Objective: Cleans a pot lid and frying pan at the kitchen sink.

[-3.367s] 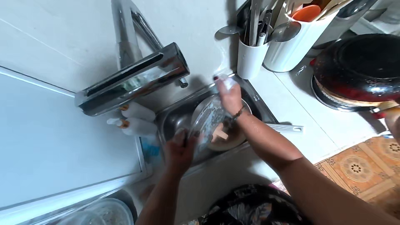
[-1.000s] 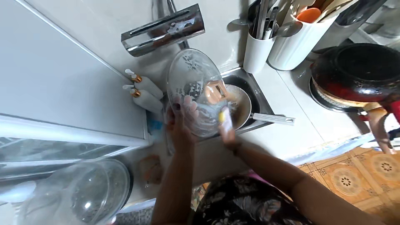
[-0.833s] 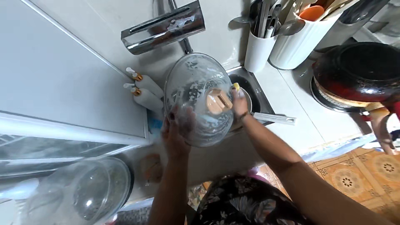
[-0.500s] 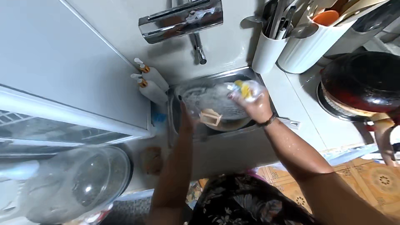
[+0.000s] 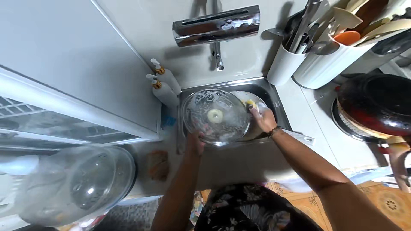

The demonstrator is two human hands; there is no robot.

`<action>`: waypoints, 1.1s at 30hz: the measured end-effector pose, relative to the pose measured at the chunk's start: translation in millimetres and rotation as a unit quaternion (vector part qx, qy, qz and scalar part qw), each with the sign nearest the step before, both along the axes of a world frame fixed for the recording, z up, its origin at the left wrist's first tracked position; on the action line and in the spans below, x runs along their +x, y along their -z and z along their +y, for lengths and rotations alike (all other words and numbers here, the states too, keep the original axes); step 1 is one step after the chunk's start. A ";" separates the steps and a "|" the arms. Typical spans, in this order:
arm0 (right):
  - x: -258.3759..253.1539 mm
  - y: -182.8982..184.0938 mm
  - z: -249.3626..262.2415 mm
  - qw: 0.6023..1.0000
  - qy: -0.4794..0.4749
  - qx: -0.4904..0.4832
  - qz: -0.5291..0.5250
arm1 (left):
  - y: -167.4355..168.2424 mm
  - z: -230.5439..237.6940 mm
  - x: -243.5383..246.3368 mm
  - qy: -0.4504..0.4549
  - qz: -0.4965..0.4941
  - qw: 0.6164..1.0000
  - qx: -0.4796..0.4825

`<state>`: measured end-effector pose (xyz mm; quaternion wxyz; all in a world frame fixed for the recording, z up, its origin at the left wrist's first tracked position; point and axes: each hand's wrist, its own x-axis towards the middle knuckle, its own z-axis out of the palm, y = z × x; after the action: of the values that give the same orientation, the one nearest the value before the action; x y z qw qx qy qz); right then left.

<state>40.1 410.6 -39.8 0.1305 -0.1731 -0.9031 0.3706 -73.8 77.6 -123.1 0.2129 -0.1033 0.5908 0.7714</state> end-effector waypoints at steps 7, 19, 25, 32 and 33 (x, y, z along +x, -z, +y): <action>-124.8 -86.7 -22.5 0.995 -0.064 -0.061 0.049 | 16.0 -18.3 -4.8 -0.056 0.004 0.998 0.021; -111.7 -58.0 -1.7 0.986 -0.037 -0.157 -0.043 | 37.3 -36.3 -40.8 0.061 0.034 0.997 0.044; -35.3 0.6 -10.1 0.815 0.043 -0.572 -0.076 | -7.3 -17.3 -90.9 0.228 0.095 0.943 -0.224; -37.4 135.0 -79.7 0.785 0.086 -0.610 0.066 | -87.9 118.0 -72.2 0.299 0.307 0.644 -0.633; -44.6 142.4 -94.8 0.765 0.092 -0.634 0.067 | -76.1 133.9 -73.5 0.309 0.329 0.635 -0.627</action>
<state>-4.4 315.8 -182.3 0.0847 -0.2732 -0.4315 0.8556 -147.3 211.4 -47.1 0.1147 0.2373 0.9607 0.0870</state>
